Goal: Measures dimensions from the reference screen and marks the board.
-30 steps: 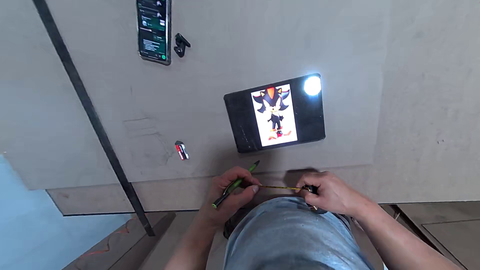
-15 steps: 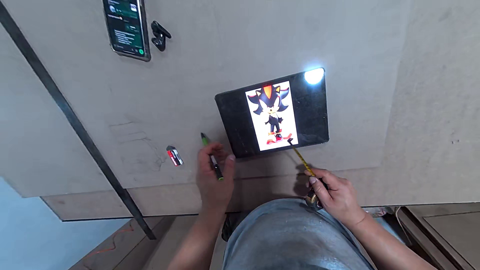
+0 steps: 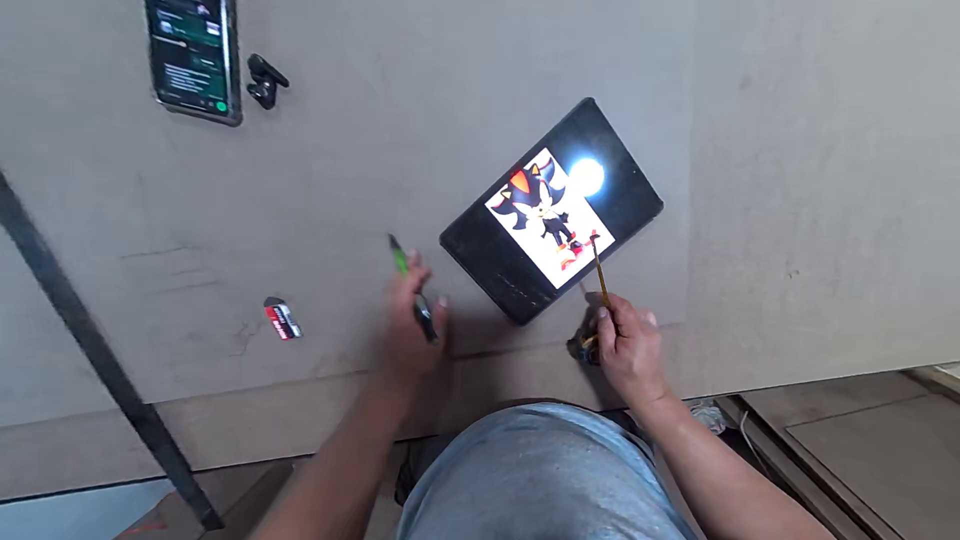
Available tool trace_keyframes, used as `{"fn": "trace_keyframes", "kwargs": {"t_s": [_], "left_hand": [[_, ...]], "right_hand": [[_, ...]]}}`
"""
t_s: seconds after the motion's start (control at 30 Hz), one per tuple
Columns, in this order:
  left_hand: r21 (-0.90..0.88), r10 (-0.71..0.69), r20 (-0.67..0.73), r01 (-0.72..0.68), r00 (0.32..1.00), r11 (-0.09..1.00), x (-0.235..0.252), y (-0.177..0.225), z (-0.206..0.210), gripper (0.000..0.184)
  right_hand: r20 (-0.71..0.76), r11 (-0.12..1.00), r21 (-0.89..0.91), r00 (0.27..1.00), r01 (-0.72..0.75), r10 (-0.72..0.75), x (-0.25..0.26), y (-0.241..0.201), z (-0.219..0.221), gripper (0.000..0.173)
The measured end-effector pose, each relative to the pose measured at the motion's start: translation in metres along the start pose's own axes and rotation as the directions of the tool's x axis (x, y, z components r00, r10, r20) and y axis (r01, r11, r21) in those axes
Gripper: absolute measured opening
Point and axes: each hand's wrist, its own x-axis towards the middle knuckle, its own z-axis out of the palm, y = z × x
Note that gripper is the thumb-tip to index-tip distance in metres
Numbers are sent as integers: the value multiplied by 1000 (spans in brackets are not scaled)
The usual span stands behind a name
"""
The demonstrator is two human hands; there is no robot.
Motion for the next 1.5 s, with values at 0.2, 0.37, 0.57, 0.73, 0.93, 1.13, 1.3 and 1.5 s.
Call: {"fn": "trace_keyframes", "kwargs": {"t_s": [0.2, 0.37, 0.57, 0.73, 0.93, 1.13, 1.3, 1.5], "left_hand": [[252, 31, -68, -13, 997, 968, 31, -29, 4, 46], [257, 32, -71, -12, 997, 966, 31, -29, 4, 46], [254, 64, -78, -42, 995, 966, 30, -31, 6, 44], [255, 71, -66, -52, 995, 965, 31, -30, 5, 44], [273, 48, -51, -32, 998, 961, 31, -28, 4, 45], [290, 45, -44, -31, 998, 957, 31, -30, 5, 47], [300, 47, -44, -32, 998, 954, 31, -28, 5, 45], [299, 45, -44, -30, 998, 954, 31, -30, 5, 45]], "right_hand": [[-54, 987, -104, 990, 122, -128, 18, 7, 3, 25], [-51, 987, -103, 990, 125, -130, 25, 4, 7, 23], [-65, 983, -136, 989, 122, -132, 33, 0, 8, 23], [-44, 978, -165, 990, 124, -133, 40, 1, 4, 21], [-15, 961, -212, 983, 176, -183, 46, 7, -4, 22], [-2, 957, -219, 981, 188, -193, 48, 9, -4, 23], [-6, 959, -213, 981, 187, -192, 47, 9, -3, 23], [-10, 956, -222, 980, 191, -198, 47, 9, -4, 23]]}}
